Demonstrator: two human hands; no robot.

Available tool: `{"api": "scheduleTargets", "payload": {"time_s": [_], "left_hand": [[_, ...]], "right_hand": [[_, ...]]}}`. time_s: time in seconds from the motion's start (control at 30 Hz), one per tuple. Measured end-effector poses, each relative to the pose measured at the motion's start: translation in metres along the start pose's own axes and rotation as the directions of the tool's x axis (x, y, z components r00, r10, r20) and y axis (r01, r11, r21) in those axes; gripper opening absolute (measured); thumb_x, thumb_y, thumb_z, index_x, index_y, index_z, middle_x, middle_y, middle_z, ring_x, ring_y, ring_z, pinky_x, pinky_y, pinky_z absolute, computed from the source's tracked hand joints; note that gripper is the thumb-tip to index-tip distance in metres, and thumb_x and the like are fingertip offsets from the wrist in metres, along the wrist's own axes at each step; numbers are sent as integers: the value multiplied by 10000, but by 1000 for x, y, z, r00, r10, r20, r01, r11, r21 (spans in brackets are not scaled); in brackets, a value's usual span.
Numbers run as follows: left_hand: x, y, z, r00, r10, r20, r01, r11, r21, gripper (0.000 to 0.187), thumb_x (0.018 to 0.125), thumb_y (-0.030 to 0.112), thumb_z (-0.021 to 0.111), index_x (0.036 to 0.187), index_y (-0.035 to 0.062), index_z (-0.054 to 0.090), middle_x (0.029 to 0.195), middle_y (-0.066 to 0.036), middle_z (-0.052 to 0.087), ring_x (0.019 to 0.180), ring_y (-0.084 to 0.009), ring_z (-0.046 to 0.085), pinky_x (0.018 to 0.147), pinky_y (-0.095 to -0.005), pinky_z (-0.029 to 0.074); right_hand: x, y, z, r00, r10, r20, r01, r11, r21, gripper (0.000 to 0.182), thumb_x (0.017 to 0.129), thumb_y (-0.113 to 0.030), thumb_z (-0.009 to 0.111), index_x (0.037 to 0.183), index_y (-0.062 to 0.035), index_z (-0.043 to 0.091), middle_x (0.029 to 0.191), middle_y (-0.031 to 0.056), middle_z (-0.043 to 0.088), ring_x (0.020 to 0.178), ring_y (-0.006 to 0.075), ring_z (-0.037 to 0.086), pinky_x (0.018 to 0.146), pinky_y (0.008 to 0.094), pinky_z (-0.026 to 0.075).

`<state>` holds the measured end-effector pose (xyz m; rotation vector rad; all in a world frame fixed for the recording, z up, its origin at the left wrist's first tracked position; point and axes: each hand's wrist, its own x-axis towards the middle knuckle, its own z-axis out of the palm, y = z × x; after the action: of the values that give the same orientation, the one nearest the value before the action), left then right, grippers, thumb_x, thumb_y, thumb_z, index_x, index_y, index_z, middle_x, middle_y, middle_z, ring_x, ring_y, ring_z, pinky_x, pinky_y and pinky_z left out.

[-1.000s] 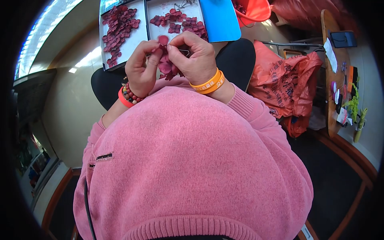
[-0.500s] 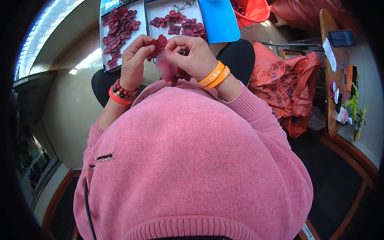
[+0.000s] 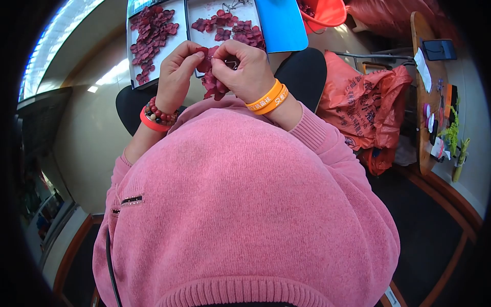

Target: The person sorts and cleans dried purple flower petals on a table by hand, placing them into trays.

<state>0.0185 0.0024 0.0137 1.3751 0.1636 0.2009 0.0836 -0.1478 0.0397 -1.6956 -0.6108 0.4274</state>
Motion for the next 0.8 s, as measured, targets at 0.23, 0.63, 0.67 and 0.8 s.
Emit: {"api": "scheduleTargets", "payload": {"time_s": [0.23,0.63,0.67,0.8], "left_hand": [[0,-1,1,1000,-5,28,6,999,-50,101,886,69,509,909,-7,571,807,-13,581,736,-70,523,688,-212,435],[2,-1,2,999,-26,31,29,996,-88,106,897,84,509,909,-2,570,792,-2,580,733,-62,516,691,-207,413],[2,-1,3,999,-26,31,28,996,-83,106,898,84,508,908,-2,569,789,-1,579,731,-62,516,690,-207,413],[-1,2,4,1000,-14,26,15,998,-68,95,895,74,506,902,-3,561,792,-7,576,723,-66,527,678,-209,430]], "right_hand": [[4,9,2,942,-332,-40,317,924,-213,69,748,-27,629,812,-3,614,762,71,596,642,129,584,564,232,480],[4,12,6,930,-358,-81,331,913,-239,63,733,9,621,778,-10,583,731,75,573,622,158,565,558,252,468],[3,11,6,927,-366,-81,338,910,-242,69,719,7,617,770,-12,574,734,104,570,620,216,581,561,284,482],[3,11,6,917,-393,-62,359,884,-299,73,715,-3,625,768,-20,578,741,110,566,618,236,580,560,294,484]]}}
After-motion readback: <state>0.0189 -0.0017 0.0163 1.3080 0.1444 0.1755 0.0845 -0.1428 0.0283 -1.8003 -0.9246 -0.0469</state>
